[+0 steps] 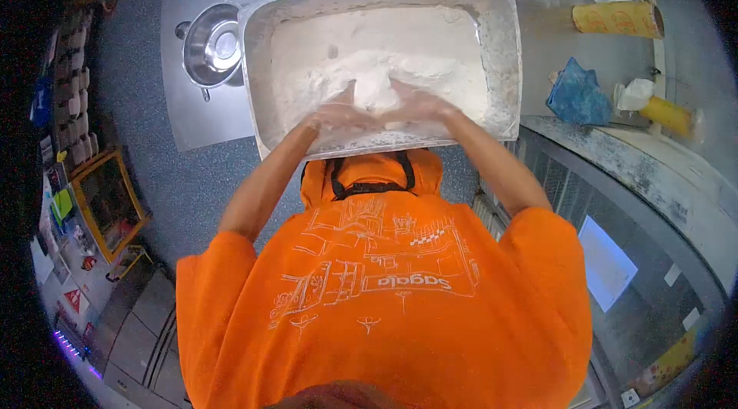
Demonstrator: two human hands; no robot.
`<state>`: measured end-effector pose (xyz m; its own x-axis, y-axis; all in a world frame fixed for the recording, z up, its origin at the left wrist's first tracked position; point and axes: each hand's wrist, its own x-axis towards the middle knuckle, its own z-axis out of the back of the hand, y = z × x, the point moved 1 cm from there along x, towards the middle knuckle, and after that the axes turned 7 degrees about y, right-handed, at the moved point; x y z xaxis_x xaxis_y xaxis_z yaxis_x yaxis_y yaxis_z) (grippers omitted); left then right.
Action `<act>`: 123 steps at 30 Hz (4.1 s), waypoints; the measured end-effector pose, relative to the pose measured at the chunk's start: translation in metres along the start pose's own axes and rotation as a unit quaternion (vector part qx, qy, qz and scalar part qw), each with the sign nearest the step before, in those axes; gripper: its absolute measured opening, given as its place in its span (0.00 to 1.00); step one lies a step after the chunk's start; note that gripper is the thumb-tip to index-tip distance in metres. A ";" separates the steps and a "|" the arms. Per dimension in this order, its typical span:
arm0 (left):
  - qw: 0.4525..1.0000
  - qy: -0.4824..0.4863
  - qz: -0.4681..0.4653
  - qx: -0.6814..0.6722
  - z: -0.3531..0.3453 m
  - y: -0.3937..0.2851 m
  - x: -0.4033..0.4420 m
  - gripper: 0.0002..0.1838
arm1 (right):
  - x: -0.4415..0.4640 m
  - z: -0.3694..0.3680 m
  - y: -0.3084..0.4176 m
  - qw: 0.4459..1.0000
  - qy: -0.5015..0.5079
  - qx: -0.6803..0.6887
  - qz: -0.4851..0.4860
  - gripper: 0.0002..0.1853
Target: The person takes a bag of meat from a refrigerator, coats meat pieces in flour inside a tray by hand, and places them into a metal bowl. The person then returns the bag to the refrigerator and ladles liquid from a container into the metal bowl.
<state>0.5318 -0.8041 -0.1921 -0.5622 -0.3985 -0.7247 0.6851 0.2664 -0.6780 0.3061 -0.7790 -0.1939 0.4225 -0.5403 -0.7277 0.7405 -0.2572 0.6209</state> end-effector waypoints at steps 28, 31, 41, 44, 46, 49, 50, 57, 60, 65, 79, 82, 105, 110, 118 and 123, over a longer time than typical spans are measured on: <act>0.989 -0.097 -0.107 -0.011 0.012 -0.005 -0.016 0.32 | -0.010 0.002 0.003 0.980 -0.148 -0.026 0.133 0.24; 0.989 -0.067 -0.063 0.120 0.011 -0.014 -0.024 0.33 | -0.012 -0.004 -0.001 0.990 -0.128 0.006 0.064 0.27; 0.972 -0.139 -0.043 0.184 -0.006 -0.005 0.001 0.36 | 0.042 -0.027 0.028 0.958 -0.267 -0.092 0.043 0.24; 0.980 -0.109 -0.049 0.157 0.000 0.004 -0.005 0.37 | 0.019 -0.004 0.040 0.984 -0.157 -0.078 -0.016 0.22; 0.979 -0.090 -0.064 0.170 0.003 0.016 -0.005 0.33 | -0.003 0.013 0.039 0.989 -0.102 -0.099 -0.041 0.20; 0.970 -0.110 -0.094 0.196 -0.002 0.031 -0.004 0.27 | -0.007 -0.001 0.008 0.960 -0.068 0.272 -0.003 0.22; 0.965 -0.123 -0.105 0.206 -0.005 0.034 -0.003 0.26 | -0.007 -0.009 -0.003 0.919 -0.055 0.391 0.010 0.22; 0.993 -0.051 -0.046 0.101 0.018 -0.022 -0.036 0.29 | -0.050 0.012 0.025 0.976 -0.174 -0.113 0.060 0.31; 0.979 -0.091 -0.049 0.174 -0.001 -0.025 -0.035 0.35 | -0.040 0.001 0.034 0.976 -0.168 -0.139 0.022 0.32; 0.970 -0.109 -0.081 0.200 -0.022 -0.001 0.005 0.37 | -0.008 -0.012 0.031 0.985 -0.066 -0.157 0.001 0.30; 0.973 -0.135 -0.074 0.170 -0.010 0.017 -0.049 0.36 | -0.055 0.030 0.055 0.995 -0.029 -0.090 -0.026 0.31; 0.970 -0.137 -0.025 0.201 -0.021 0.005 -0.033 0.43 | -0.036 0.005 0.036 0.983 -0.107 -0.130 0.076 0.34; 0.965 -0.177 -0.074 0.180 -0.022 -0.014 -0.016 0.31 | -0.018 0.007 0.025 0.975 -0.049 -0.192 0.098 0.19; 0.984 -0.132 -0.068 0.104 0.007 -0.028 -0.045 0.31 | -0.037 0.002 -0.001 0.980 -0.082 -0.170 0.067 0.26; 0.965 -0.048 -0.090 -0.243 0.049 -0.042 -0.086 0.27 | -0.063 0.054 0.044 0.991 0.009 0.123 0.045 0.30; 0.940 -0.266 -0.066 -0.205 0.117 -0.073 -0.164 0.29 | -0.069 0.078 0.133 0.961 0.039 0.248 0.116 0.26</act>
<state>0.6279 -0.8610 -0.0090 -0.2431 -0.8049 -0.5413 0.3288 0.4566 -0.8267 0.3349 -0.8382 -0.0388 0.5986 -0.5725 -0.5603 0.2899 -0.4972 0.8178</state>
